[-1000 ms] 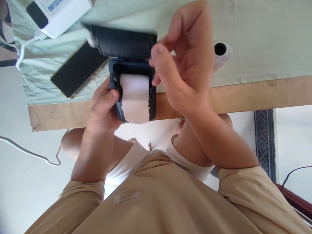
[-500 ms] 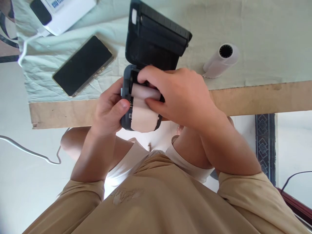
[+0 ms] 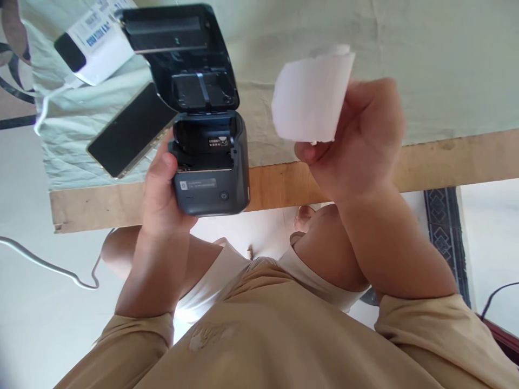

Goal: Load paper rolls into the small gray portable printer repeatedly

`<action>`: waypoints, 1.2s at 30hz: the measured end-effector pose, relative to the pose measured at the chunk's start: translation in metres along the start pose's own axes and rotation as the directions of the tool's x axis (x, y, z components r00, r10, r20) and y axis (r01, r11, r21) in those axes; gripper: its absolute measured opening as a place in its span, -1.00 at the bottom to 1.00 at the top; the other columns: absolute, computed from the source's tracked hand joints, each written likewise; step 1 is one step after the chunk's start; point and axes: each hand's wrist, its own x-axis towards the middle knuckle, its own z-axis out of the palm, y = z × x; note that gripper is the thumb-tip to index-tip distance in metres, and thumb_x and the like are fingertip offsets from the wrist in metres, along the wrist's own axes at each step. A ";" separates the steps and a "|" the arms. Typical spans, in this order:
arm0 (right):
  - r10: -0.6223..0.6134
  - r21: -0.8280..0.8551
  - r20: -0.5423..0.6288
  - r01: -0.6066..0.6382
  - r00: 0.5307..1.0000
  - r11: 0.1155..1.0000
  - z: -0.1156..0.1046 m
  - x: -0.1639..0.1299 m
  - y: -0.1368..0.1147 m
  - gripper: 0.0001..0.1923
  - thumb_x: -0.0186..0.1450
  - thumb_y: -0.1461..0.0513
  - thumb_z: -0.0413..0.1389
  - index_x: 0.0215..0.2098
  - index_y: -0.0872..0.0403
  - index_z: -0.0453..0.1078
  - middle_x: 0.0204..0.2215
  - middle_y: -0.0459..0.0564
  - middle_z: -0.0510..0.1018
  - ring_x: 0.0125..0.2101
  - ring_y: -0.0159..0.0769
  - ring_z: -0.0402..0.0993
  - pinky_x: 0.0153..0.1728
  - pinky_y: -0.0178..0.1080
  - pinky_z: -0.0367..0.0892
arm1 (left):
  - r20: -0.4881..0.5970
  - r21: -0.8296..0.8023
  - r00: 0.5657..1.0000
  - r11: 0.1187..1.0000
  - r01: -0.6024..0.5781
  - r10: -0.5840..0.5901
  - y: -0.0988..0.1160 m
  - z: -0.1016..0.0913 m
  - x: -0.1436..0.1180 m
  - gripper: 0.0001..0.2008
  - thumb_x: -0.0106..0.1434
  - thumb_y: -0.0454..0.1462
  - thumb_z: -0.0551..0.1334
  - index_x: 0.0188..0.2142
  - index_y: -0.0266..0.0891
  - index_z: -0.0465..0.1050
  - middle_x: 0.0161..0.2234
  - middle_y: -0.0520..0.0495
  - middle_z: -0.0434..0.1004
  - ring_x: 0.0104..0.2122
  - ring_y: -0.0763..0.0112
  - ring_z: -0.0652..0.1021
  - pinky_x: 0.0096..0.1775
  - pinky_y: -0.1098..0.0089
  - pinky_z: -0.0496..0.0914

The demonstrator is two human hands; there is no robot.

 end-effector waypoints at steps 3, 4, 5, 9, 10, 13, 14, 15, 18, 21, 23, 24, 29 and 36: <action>0.176 0.406 -0.044 -0.144 0.983 0.903 0.012 -0.004 0.009 -0.59 0.51 -0.19 -0.01 0.08 -0.18 0.42 -0.19 -0.01 0.59 -0.35 -0.13 0.64 -0.68 -0.22 0.29 | 0.024 0.002 1.000 1.000 -0.006 0.006 0.001 0.001 0.002 -0.62 0.50 0.07 0.34 0.11 -0.06 0.69 0.15 -0.09 0.78 0.55 0.06 0.43 0.46 0.14 0.46; 0.190 0.447 -0.031 -0.156 0.981 0.881 0.014 -0.006 0.008 -0.60 0.45 -0.22 0.13 0.01 -0.17 0.41 -0.23 -0.05 0.58 -0.39 -0.17 0.59 -0.65 -0.22 0.30 | 0.035 -0.001 0.999 1.000 -0.014 0.014 0.000 0.001 0.003 -0.61 0.49 0.07 0.34 0.12 -0.07 0.69 0.14 -0.10 0.79 0.54 0.05 0.43 0.46 0.15 0.47; 0.167 0.425 -0.027 -0.140 0.986 0.894 0.016 -0.008 0.005 -0.58 0.42 -0.24 0.20 -0.04 -0.15 0.39 -0.28 -0.08 0.55 -0.44 -0.22 0.54 -0.61 -0.20 0.34 | 0.040 -0.006 0.999 1.000 -0.021 0.021 0.000 0.001 0.002 -0.61 0.50 0.06 0.34 0.14 -0.08 0.69 0.14 -0.10 0.79 0.54 0.06 0.44 0.46 0.16 0.47; -0.077 0.066 -0.055 0.081 0.995 0.995 0.014 -0.011 -0.013 -0.64 0.51 -0.19 0.16 -0.08 -0.12 0.38 -0.23 -0.04 0.57 -0.24 -0.12 0.58 -0.15 0.06 0.59 | 0.021 -0.038 0.999 0.998 -0.042 0.043 -0.003 0.000 -0.001 -0.62 0.55 -0.01 0.31 0.23 -0.07 0.65 0.19 -0.06 0.78 0.57 0.13 0.39 0.46 0.15 0.47; -0.123 -0.027 -0.044 0.122 0.991 0.992 0.012 -0.010 -0.017 -0.68 0.51 -0.14 0.18 -0.06 -0.12 0.41 -0.17 -0.01 0.61 -0.16 -0.06 0.60 -0.05 0.11 0.59 | 0.021 -0.043 0.999 0.998 -0.044 0.045 -0.004 0.000 -0.001 -0.62 0.55 -0.01 0.30 0.23 -0.06 0.65 0.19 -0.05 0.78 0.58 0.14 0.38 0.46 0.13 0.48; -0.174 -0.168 0.000 0.171 0.985 0.971 0.009 -0.007 -0.022 -0.74 0.45 0.00 0.29 0.01 -0.11 0.46 -0.05 0.04 0.69 -0.06 0.00 0.64 0.02 0.13 0.58 | 0.042 -0.043 0.998 0.998 -0.043 0.045 -0.005 -0.002 -0.002 -0.60 0.54 0.01 0.32 0.24 -0.05 0.64 0.19 -0.05 0.78 0.57 0.11 0.39 0.45 0.11 0.50; -0.162 -0.188 0.006 0.160 0.987 0.969 0.009 -0.006 -0.021 -0.74 0.43 0.05 0.30 0.03 -0.12 0.47 -0.03 0.04 0.71 -0.06 0.00 0.65 0.00 0.11 0.59 | 0.045 -0.042 0.998 0.998 -0.040 0.042 -0.005 -0.002 -0.001 -0.60 0.53 0.01 0.33 0.24 -0.04 0.64 0.19 -0.05 0.78 0.57 0.10 0.39 0.44 0.10 0.51; -0.142 -0.208 0.008 0.141 0.990 0.968 0.010 -0.005 -0.019 -0.74 0.42 0.09 0.32 0.05 -0.13 0.48 -0.01 0.03 0.72 -0.06 -0.01 0.66 -0.03 0.09 0.59 | 0.043 -0.043 0.998 0.998 -0.036 0.038 -0.005 -0.003 -0.001 -0.60 0.53 0.01 0.34 0.24 -0.04 0.64 0.19 -0.06 0.77 0.57 0.08 0.40 0.43 0.09 0.52; -0.039 -0.302 0.008 0.040 0.999 0.952 0.015 -0.002 -0.011 -0.66 0.36 0.16 0.35 0.09 -0.15 0.49 -0.01 0.01 0.73 -0.19 -0.05 0.64 -0.10 0.07 0.57 | 0.028 -0.057 0.999 0.998 -0.025 0.027 -0.006 -0.004 -0.001 -0.58 0.50 0.03 0.38 0.24 -0.04 0.64 0.23 -0.07 0.74 0.54 0.03 0.44 0.40 0.06 0.56; 0.069 -0.368 0.038 -0.050 0.997 0.928 0.019 -0.001 -0.009 -0.51 0.30 0.16 0.38 0.17 -0.13 0.45 -0.05 0.02 0.76 -0.34 -0.09 0.58 -0.15 0.10 0.55 | 0.015 -0.056 1.000 0.998 -0.022 0.023 -0.006 -0.004 -0.001 -0.56 0.47 0.03 0.42 0.25 -0.03 0.65 0.25 -0.06 0.71 0.51 -0.02 0.48 0.39 0.03 0.58; 0.010 -0.316 0.032 0.000 0.999 0.949 0.017 -0.001 -0.014 -0.45 0.30 0.13 0.38 0.22 -0.11 0.43 0.02 0.07 0.75 -0.24 -0.04 0.65 -0.14 0.10 0.55 | 0.006 -0.047 1.000 0.999 -0.021 0.021 -0.007 -0.005 -0.001 -0.56 0.46 0.03 0.44 0.24 -0.01 0.66 0.24 -0.04 0.72 0.52 -0.05 0.47 0.39 0.02 0.58; -0.073 -0.276 -0.009 0.068 0.997 0.959 0.013 -0.001 -0.018 -0.47 0.31 0.09 0.36 0.22 -0.10 0.43 0.05 0.09 0.73 -0.19 -0.02 0.68 -0.15 0.09 0.55 | 0.011 -0.048 1.000 0.999 -0.021 0.022 -0.007 -0.005 -0.001 -0.56 0.45 0.03 0.44 0.23 0.00 0.66 0.24 -0.03 0.72 0.53 -0.06 0.45 0.39 0.02 0.58; -0.304 -0.386 -0.382 0.148 0.873 0.910 -0.021 0.005 -0.013 -0.66 0.41 -0.07 0.26 0.04 -0.10 0.57 -0.10 -0.01 0.71 -0.13 -0.02 0.70 -0.20 0.06 0.43 | 0.043 -0.078 0.998 0.996 -0.031 0.034 -0.005 -0.004 -0.001 -0.60 0.46 0.00 0.44 0.21 0.00 0.69 0.21 -0.03 0.75 0.57 -0.02 0.40 0.40 0.06 0.57; 0.098 -0.629 -0.320 -0.289 0.942 0.722 -0.034 0.007 0.049 -0.22 0.01 0.10 0.66 0.17 -0.03 0.61 0.10 0.18 0.62 0.11 0.11 0.62 0.21 0.29 0.42 | 0.062 -0.088 0.998 0.996 -0.028 0.033 -0.006 -0.003 0.000 -0.59 0.42 0.00 0.48 0.20 0.01 0.70 0.17 0.00 0.77 0.55 -0.04 0.44 0.34 0.01 0.62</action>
